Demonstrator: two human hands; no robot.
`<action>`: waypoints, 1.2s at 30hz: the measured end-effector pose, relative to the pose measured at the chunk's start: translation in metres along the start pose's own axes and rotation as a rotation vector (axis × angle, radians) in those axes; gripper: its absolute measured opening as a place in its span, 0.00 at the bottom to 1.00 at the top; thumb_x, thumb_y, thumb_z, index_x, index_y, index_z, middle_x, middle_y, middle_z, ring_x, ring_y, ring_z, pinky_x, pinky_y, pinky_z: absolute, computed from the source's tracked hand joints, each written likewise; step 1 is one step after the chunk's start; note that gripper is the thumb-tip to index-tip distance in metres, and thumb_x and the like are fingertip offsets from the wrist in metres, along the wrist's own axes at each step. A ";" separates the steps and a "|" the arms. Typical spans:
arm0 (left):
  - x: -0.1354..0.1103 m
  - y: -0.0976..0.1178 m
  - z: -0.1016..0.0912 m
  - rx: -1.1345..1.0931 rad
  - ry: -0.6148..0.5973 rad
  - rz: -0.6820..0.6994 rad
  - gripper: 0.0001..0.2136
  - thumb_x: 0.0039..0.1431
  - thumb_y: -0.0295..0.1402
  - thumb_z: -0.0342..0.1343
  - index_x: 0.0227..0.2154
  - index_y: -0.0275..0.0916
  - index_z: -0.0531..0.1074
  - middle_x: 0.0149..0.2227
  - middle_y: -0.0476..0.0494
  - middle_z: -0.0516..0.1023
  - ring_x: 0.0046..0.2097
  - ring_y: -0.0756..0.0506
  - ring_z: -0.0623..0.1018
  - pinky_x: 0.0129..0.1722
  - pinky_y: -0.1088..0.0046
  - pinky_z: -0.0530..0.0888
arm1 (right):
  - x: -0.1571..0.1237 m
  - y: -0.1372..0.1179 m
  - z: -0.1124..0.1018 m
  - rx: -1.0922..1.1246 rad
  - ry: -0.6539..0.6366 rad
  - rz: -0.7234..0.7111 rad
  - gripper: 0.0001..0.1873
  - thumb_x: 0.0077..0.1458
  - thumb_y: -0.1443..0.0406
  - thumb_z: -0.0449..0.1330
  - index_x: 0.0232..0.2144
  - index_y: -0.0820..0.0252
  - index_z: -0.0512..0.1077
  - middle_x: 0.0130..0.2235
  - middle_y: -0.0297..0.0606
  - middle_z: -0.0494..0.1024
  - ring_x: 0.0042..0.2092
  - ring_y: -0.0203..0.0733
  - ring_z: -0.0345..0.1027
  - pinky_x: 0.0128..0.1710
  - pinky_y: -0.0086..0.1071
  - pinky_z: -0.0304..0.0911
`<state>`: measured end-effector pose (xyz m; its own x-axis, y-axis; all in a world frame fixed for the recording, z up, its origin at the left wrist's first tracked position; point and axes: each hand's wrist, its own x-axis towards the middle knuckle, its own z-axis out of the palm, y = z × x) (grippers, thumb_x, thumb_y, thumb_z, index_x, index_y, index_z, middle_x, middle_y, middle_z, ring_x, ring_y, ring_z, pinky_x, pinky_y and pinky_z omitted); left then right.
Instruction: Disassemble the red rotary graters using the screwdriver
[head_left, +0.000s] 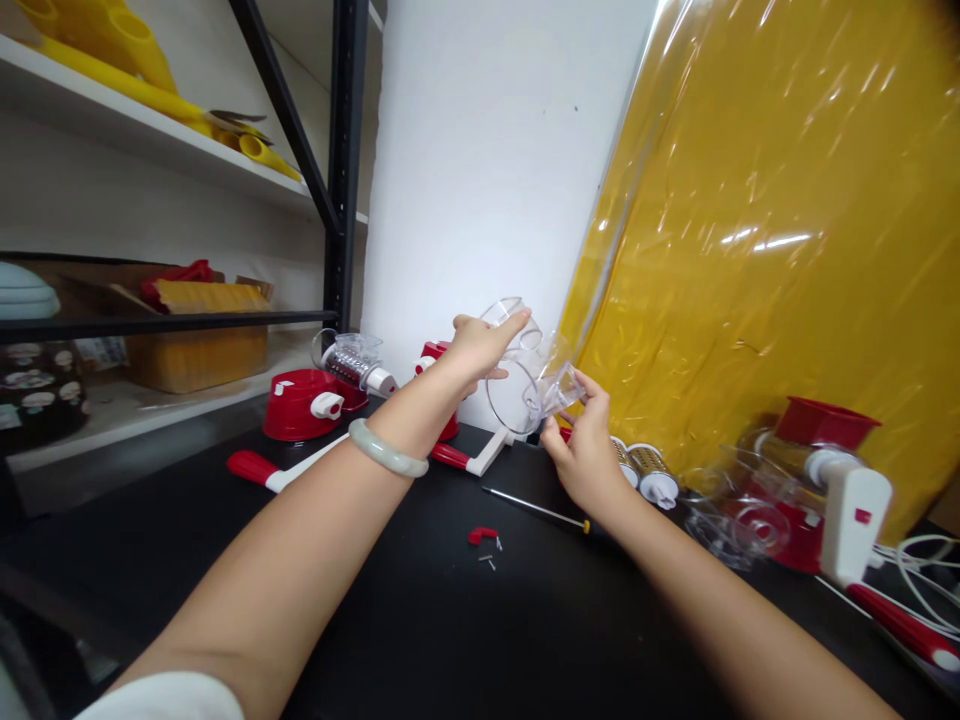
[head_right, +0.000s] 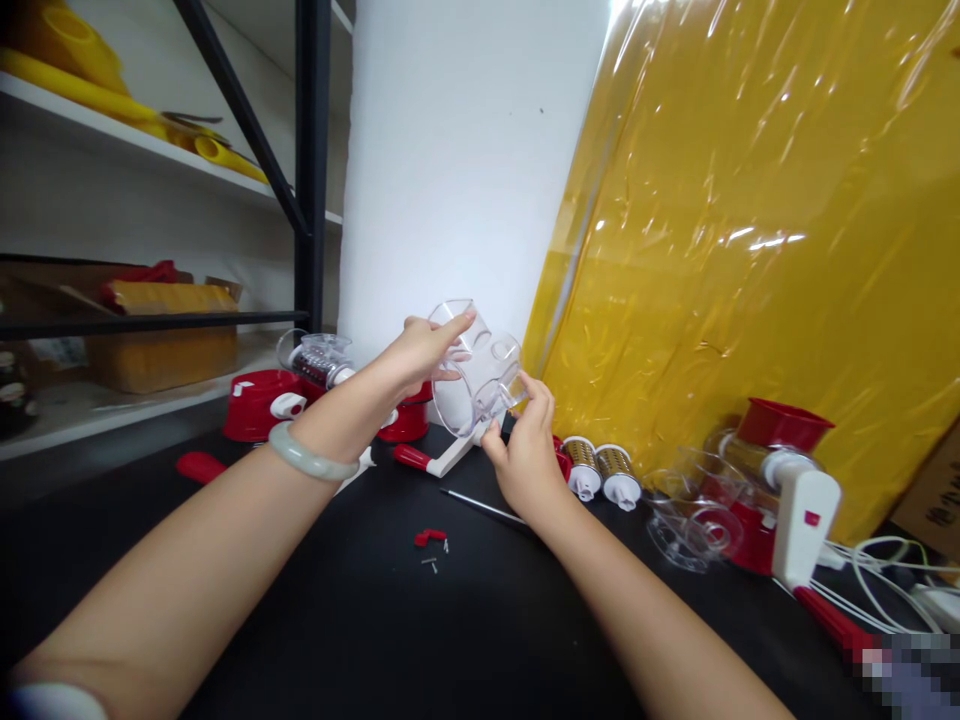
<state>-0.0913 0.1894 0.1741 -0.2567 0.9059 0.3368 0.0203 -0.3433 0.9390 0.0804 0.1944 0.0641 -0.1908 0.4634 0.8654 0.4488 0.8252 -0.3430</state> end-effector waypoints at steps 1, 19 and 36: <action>0.000 -0.001 0.000 -0.009 0.006 0.007 0.34 0.48 0.52 0.64 0.50 0.38 0.58 0.49 0.30 0.71 0.47 0.39 0.77 0.34 0.68 0.77 | 0.000 0.000 0.000 0.005 0.006 0.003 0.37 0.55 0.68 0.56 0.64 0.61 0.45 0.62 0.56 0.52 0.65 0.55 0.52 0.58 0.53 0.63; -0.014 0.012 -0.004 -0.169 0.082 0.413 0.35 0.48 0.44 0.67 0.55 0.44 0.55 0.49 0.39 0.73 0.44 0.43 0.80 0.38 0.70 0.76 | 0.013 -0.020 -0.002 0.992 0.091 0.450 0.29 0.61 0.46 0.47 0.60 0.47 0.54 0.59 0.48 0.66 0.60 0.54 0.65 0.55 0.62 0.62; -0.007 0.018 -0.014 -0.220 -0.135 0.288 0.27 0.45 0.46 0.68 0.43 0.39 0.62 0.52 0.33 0.75 0.43 0.40 0.81 0.31 0.72 0.75 | 0.008 -0.043 0.001 1.311 -0.002 0.610 0.16 0.57 0.50 0.60 0.42 0.51 0.69 0.55 0.40 0.74 0.59 0.50 0.65 0.57 0.56 0.64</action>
<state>-0.1027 0.1728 0.1880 -0.1408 0.7841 0.6045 -0.1386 -0.6202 0.7721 0.0593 0.1629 0.0852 -0.2677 0.8444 0.4641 -0.6489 0.1981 -0.7346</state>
